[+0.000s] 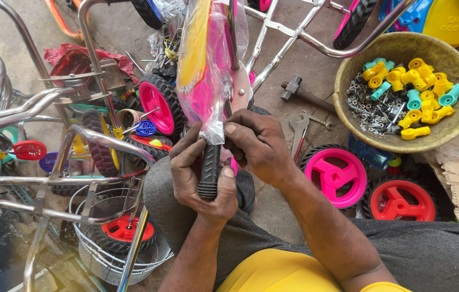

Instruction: The person assembles a child's tricycle by attaching a pink seat to the frame and securing it with bolts and nuts. They use a hammer to tap parts into place and tighten fasteners by hand while sitting on the floor.

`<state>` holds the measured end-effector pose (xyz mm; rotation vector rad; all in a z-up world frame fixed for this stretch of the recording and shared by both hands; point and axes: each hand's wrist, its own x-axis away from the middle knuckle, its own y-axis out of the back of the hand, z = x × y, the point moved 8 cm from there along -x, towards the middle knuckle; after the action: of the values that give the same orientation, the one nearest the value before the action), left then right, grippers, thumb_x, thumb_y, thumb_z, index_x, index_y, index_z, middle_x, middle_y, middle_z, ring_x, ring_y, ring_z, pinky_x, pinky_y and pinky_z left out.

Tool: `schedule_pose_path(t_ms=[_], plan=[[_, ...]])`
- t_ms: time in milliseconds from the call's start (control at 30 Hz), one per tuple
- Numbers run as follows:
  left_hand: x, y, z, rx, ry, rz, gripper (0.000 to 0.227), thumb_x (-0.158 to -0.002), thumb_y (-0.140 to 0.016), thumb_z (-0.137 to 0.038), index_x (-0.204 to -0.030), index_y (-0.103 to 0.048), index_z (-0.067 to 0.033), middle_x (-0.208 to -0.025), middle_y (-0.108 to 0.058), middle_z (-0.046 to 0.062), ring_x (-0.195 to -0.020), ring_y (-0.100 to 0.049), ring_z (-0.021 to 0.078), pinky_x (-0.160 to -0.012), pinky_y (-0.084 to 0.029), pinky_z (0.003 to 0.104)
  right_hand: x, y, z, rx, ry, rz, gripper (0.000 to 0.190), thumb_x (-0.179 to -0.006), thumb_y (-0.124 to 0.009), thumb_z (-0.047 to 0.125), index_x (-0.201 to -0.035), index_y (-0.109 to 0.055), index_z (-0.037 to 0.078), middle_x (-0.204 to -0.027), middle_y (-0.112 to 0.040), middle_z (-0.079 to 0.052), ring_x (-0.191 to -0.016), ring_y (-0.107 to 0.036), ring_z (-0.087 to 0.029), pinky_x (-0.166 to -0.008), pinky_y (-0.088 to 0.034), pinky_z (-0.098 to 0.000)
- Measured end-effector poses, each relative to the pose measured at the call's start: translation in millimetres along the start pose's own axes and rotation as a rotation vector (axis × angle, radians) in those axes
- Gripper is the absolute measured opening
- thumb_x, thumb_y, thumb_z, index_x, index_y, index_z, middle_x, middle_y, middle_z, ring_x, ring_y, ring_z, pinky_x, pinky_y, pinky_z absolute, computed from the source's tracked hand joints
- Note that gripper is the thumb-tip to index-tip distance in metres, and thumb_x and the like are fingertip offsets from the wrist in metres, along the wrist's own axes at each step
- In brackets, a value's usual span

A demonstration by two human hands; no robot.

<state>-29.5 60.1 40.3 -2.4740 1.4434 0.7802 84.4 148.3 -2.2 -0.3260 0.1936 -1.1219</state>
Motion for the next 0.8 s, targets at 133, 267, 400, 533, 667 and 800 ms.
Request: schedule_pose_path(t_ms=[133, 267, 400, 533, 667, 800], plan=[[-4.2, -2.8, -4.5, -0.033, -0.056, -0.006, 0.045, -0.093, -0.064, -0.015, -0.132, -0.051, 0.0053, -0.140, -0.056, 0.028, -0.130, -0.060, 0.0287, -0.116, -0.049, 0.039, -3.2, -1.7, 0.4, -0.055, -0.030, -0.050, 0.021, -0.104, -0.059, 0.016, -0.097, -0.067, -0.002, -0.071, -0.060, 0.001, -0.057, -0.054, -0.005, -0.048, -0.044, -0.0234], [-1.9, -2.7, -3.2, -0.051, -0.030, -0.010, 0.046, -0.092, -0.065, -0.015, -0.131, -0.052, 0.0056, -0.144, -0.056, 0.027, -0.128, -0.061, 0.0287, -0.113, -0.051, 0.039, 1.3, -1.2, -1.7, -0.156, 0.004, -0.181, 0.012, -0.099, -0.061, 0.013, -0.099, -0.062, 0.000, -0.074, -0.063, 0.001, -0.057, -0.057, -0.006, -0.050, -0.047, -0.0242], [-3.3, -2.3, -3.5, -0.061, -0.039, -0.022, 0.046, -0.091, -0.065, -0.016, -0.130, -0.053, 0.0051, -0.140, -0.057, 0.026, -0.129, -0.061, 0.0288, -0.114, -0.050, 0.038, 2.6, -2.3, 6.3, 0.134, 0.125, -0.211, 0.018, -0.104, -0.057, 0.017, -0.098, -0.063, 0.001, -0.073, -0.061, 0.002, -0.061, -0.055, -0.005, -0.052, -0.047, -0.0242], [1.0, -0.9, 0.2, -0.039, -0.022, -0.016, 0.045, -0.092, -0.066, -0.015, -0.131, -0.053, 0.0045, -0.141, -0.057, 0.025, -0.130, -0.061, 0.0287, -0.115, -0.049, 0.037, 7.2, -2.4, 2.6, 0.267, 0.168, -0.209, 0.025, -0.109, -0.056, 0.017, -0.095, -0.065, 0.000, -0.072, -0.058, 0.001, -0.063, -0.052, -0.006, -0.055, -0.044, -0.0255], [-3.0, -1.5, -3.3, -0.092, -0.056, -0.016, 0.046, -0.090, -0.066, -0.015, -0.130, -0.053, 0.0043, -0.139, -0.058, 0.025, -0.130, -0.061, 0.0294, -0.117, -0.048, 0.038, 2.6, -1.9, 12.8, 0.022, 0.181, -0.011, 0.031, -0.112, -0.049, 0.019, -0.095, -0.067, 0.000, -0.078, -0.059, 0.000, -0.065, -0.052, -0.006, -0.057, -0.044, -0.0247], [-0.4, -1.8, -0.6, -0.030, -0.043, -0.010, 0.045, -0.092, -0.065, -0.014, -0.131, -0.053, 0.0050, -0.140, -0.056, 0.025, -0.133, -0.058, 0.0297, -0.119, -0.046, 0.039, 11.0, 13.0, 34.9, 0.295, 0.359, -0.087, 0.018, -0.101, -0.052, 0.006, -0.105, -0.069, 0.000, -0.091, -0.065, -0.006, -0.075, -0.062, -0.014, -0.067, -0.051, -0.0290]])
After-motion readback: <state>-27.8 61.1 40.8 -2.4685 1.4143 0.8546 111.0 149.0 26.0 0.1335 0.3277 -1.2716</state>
